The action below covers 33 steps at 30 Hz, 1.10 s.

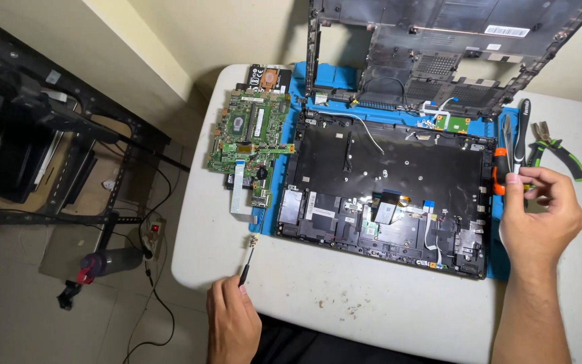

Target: The person is repairing a disassembled laptop on a white table. They use a plastic spudger and tweezers to disconnect and reconnect ribbon cables and connectors on the motherboard and battery area.

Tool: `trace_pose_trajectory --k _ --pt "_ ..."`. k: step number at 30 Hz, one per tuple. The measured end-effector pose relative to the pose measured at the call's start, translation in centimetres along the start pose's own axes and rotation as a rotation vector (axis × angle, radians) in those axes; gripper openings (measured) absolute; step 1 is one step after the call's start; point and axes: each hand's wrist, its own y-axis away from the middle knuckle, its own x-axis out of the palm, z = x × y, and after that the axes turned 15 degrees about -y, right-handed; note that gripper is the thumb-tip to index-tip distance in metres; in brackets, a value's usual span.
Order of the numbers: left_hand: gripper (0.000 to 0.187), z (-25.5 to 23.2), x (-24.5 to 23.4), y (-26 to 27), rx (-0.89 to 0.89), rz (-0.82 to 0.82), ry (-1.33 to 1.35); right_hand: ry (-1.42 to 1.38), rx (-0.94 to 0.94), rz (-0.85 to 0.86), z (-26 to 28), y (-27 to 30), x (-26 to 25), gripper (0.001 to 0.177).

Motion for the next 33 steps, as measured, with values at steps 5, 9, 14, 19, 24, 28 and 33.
trace_pose_trajectory --k 5,9,14,19,24,28,33 --pt "0.019 -0.9 -0.4 -0.1 -0.003 0.034 0.032 0.002 0.015 -0.019 -0.1 0.1 0.2 0.009" --pt "0.015 -2.2 -0.6 -1.8 -0.019 0.131 0.109 0.013 0.046 -0.029 0.0 0.0 0.2 0.009" --pt "0.013 -3.2 0.3 -4.7 0.031 0.027 0.097 -0.001 0.038 -0.039 0.2 -0.2 0.5 0.009" --pt "0.010 -4.5 1.8 -5.7 0.034 -0.004 0.087 0.022 0.042 -0.067 -0.1 -0.3 0.3 0.010" --pt "0.011 -5.1 2.6 -6.1 0.032 -0.024 0.054 0.014 0.047 -0.074 -0.1 -0.4 0.3 0.008" --pt "0.017 -4.8 2.8 -6.1 0.033 0.009 0.022 0.016 0.044 -0.079 -0.2 -0.6 0.4 0.008" --pt "0.017 -4.8 2.0 -6.4 0.045 -0.092 0.106 0.085 0.076 -0.126 -0.2 -1.3 -0.7 0.009"
